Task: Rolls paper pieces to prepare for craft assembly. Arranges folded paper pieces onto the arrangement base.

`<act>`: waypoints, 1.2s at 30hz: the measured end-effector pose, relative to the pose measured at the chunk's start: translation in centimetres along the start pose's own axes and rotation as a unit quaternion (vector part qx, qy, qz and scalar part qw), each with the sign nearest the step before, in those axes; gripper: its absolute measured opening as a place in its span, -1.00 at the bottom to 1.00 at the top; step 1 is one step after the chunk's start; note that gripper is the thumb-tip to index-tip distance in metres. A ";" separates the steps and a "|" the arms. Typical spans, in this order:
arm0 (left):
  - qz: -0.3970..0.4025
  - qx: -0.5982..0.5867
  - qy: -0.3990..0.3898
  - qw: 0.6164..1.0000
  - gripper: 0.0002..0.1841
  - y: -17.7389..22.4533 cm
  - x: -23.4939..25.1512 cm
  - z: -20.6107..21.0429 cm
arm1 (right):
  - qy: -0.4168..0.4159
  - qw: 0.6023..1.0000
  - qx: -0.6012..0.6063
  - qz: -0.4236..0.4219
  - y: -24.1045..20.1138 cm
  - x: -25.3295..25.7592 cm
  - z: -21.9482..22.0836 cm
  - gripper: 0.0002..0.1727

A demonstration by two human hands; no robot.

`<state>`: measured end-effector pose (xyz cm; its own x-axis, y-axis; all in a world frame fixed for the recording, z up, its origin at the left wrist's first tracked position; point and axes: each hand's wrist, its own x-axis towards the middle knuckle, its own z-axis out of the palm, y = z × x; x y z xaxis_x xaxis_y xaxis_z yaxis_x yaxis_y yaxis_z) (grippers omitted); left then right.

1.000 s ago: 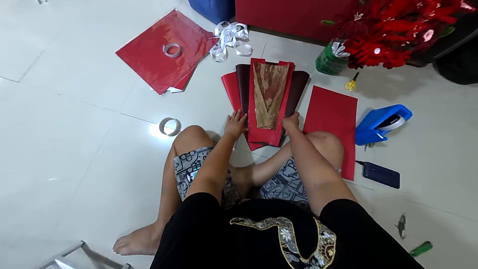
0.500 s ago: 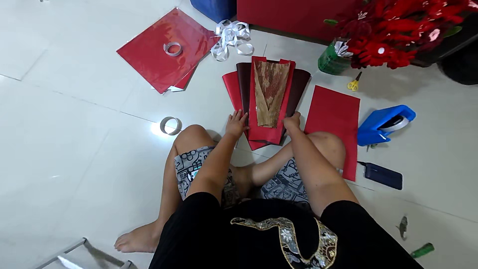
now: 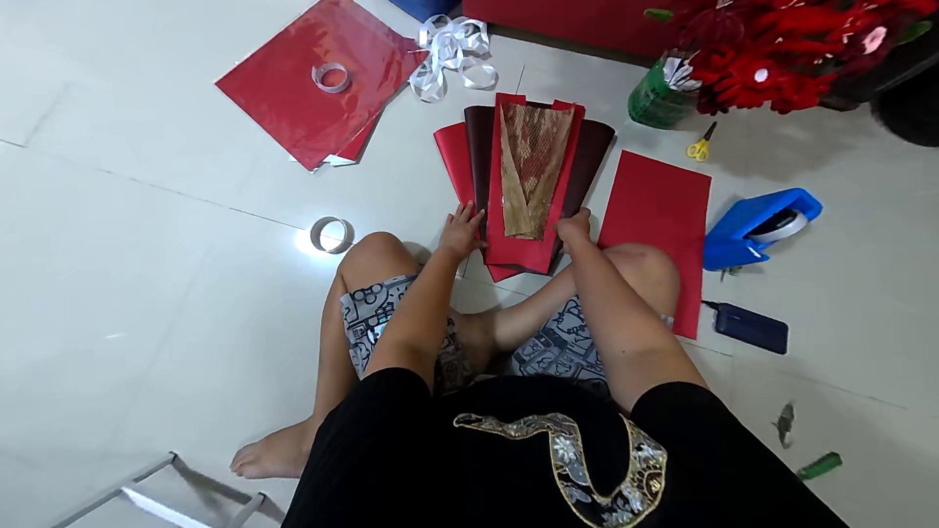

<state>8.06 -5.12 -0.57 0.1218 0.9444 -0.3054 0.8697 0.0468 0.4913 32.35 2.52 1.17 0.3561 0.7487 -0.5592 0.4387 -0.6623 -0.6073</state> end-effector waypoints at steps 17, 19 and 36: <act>-0.012 0.012 -0.033 0.999 0.08 -0.6 0.8 0.5 | 0.005 1.000 -0.014 -0.002 -0.3 0.1 0.0 0.01; -0.010 0.012 -0.032 0.999 0.10 -0.6 0.7 0.4 | 0.005 1.000 -0.012 -0.003 -0.3 0.2 0.0 0.01; -0.014 0.017 -0.043 0.999 0.14 -0.2 0.5 -0.2 | 0.040 0.997 -0.071 -0.007 -1.1 -1.0 -0.1 -0.04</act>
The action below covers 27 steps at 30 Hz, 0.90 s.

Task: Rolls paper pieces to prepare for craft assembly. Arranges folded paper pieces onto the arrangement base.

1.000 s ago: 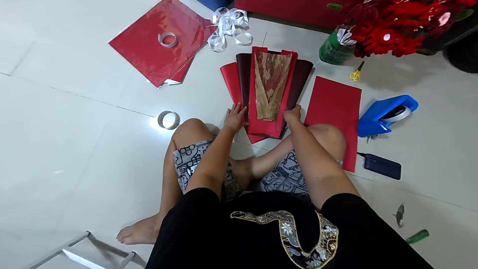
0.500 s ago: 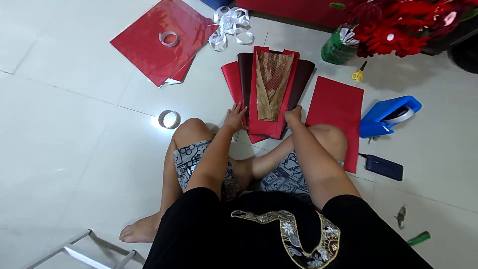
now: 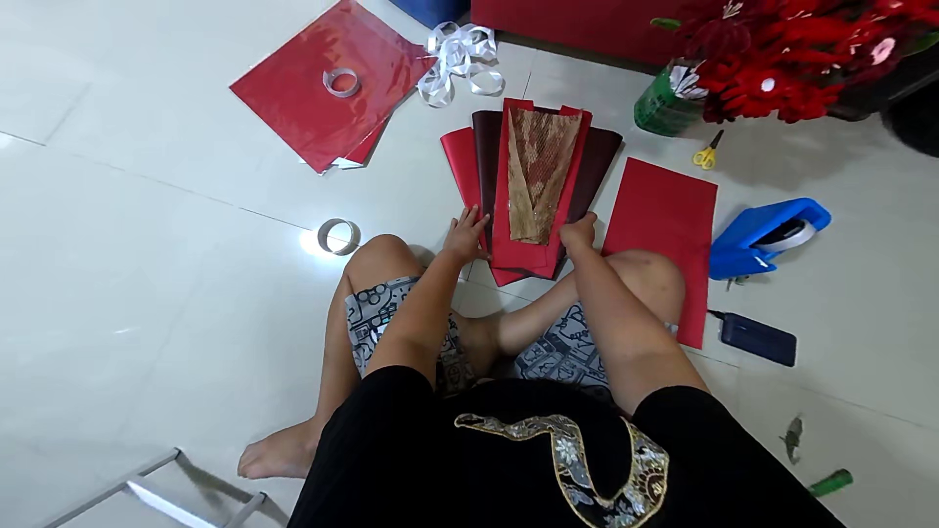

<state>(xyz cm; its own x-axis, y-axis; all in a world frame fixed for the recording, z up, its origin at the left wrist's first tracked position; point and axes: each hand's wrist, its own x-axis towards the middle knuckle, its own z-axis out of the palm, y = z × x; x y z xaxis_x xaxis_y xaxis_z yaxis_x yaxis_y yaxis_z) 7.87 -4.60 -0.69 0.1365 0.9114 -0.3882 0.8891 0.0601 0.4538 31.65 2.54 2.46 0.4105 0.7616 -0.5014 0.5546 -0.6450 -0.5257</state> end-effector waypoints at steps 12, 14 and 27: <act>0.000 -0.014 -0.002 1.000 0.12 -0.1 0.3 0.2 | 0.019 0.928 -0.193 -0.319 -0.3 -7.0 3.9 -0.34; 0.001 -0.014 -0.002 1.000 0.11 -0.2 0.3 0.1 | 0.052 0.961 -0.145 -0.231 -0.5 -5.6 3.3 -0.22; 0.013 -0.036 0.007 0.999 0.10 -0.3 0.1 0.2 | 0.053 0.991 0.123 -0.005 -0.3 1.1 1.4 -0.24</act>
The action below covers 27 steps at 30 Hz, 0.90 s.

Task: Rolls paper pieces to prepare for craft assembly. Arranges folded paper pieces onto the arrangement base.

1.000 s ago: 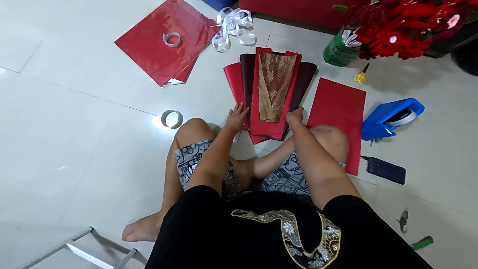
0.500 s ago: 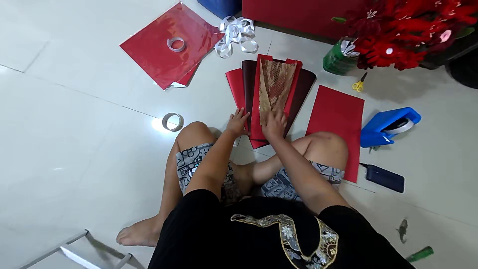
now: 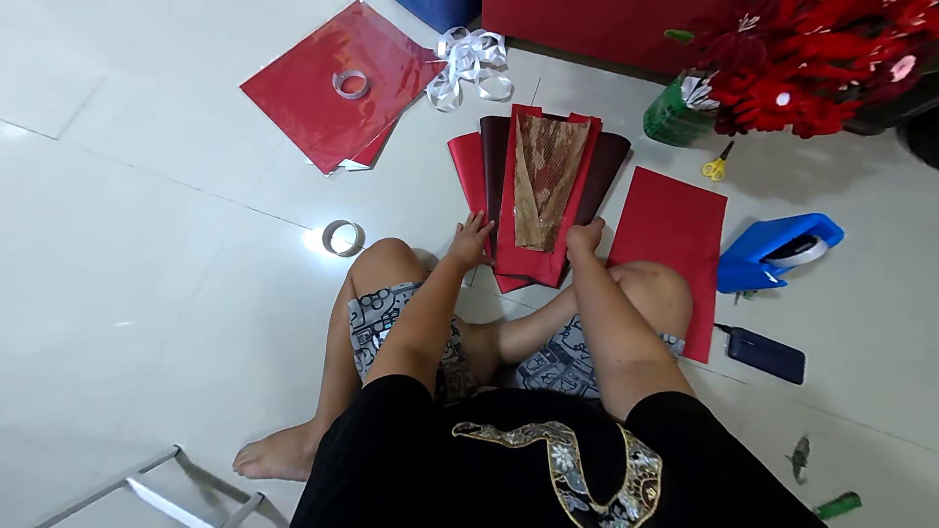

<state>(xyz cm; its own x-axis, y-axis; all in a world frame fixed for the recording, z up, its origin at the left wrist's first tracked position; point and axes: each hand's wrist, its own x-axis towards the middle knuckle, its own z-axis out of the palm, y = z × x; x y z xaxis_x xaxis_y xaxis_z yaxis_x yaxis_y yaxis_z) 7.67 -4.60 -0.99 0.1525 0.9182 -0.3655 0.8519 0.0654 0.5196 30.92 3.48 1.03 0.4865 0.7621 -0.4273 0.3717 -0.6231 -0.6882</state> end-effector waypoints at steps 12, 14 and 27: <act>0.004 -0.011 0.006 1.000 0.12 0.1 -0.1 -0.1 | 0.015 0.999 0.023 -0.032 -0.1 -0.1 0.1 -0.24; 0.001 -0.009 0.003 1.000 0.12 0.1 -0.1 -0.1 | 0.013 0.999 0.024 -0.033 0.0 -0.1 0.2 -0.25; -0.004 -0.006 -0.001 1.000 0.12 0.2 0.0 -0.1 | 0.016 0.999 0.024 -0.041 0.0 0.1 0.2 -0.25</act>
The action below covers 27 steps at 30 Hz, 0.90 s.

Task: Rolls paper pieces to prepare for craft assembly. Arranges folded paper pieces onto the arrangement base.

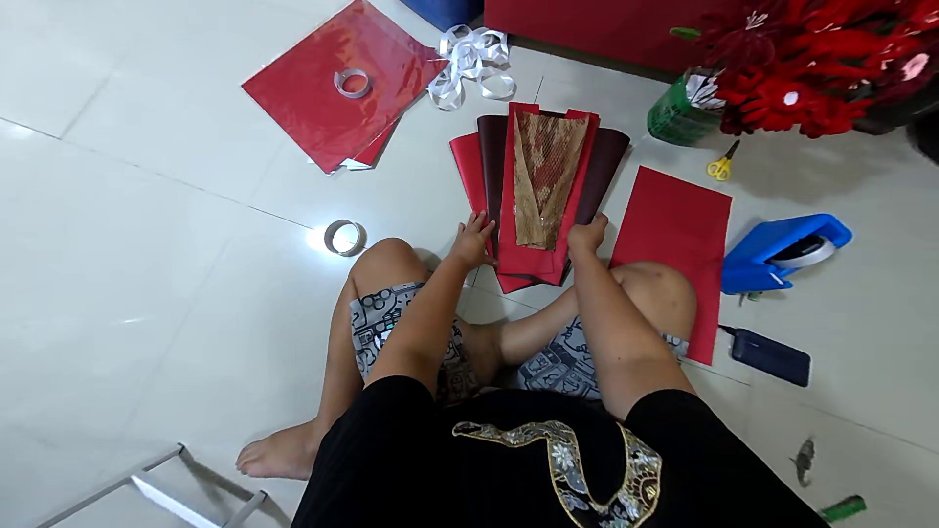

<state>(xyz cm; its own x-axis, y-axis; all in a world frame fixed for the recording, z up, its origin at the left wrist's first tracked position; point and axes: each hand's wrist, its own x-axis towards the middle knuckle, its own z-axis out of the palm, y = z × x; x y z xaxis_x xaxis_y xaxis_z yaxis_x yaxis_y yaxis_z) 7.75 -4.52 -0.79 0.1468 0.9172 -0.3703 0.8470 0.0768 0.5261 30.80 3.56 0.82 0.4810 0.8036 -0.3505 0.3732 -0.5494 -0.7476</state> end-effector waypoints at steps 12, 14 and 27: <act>-0.013 0.014 -0.007 1.000 0.14 0.3 0.2 0.0 | -0.163 0.869 -0.309 -0.351 -0.9 -7.5 0.9 -0.58; -0.012 0.026 -0.008 1.000 0.08 0.4 0.2 -0.1 | -0.268 0.807 -0.368 -0.376 -0.1 -9.8 1.7 -0.64; 0.009 0.013 -0.024 1.000 -0.04 -0.2 0.2 -1.0 | -0.382 0.676 -0.515 -0.363 1.8 -14.5 1.1 -0.43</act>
<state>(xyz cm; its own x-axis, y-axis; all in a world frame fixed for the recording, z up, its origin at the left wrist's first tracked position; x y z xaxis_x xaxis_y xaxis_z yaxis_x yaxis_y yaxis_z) 7.05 -3.95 -0.18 0.1856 0.8981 -0.3987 0.8570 0.0506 0.5128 23.65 -8.81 3.96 -0.5296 0.6138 -0.5854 0.8340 0.5026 -0.2277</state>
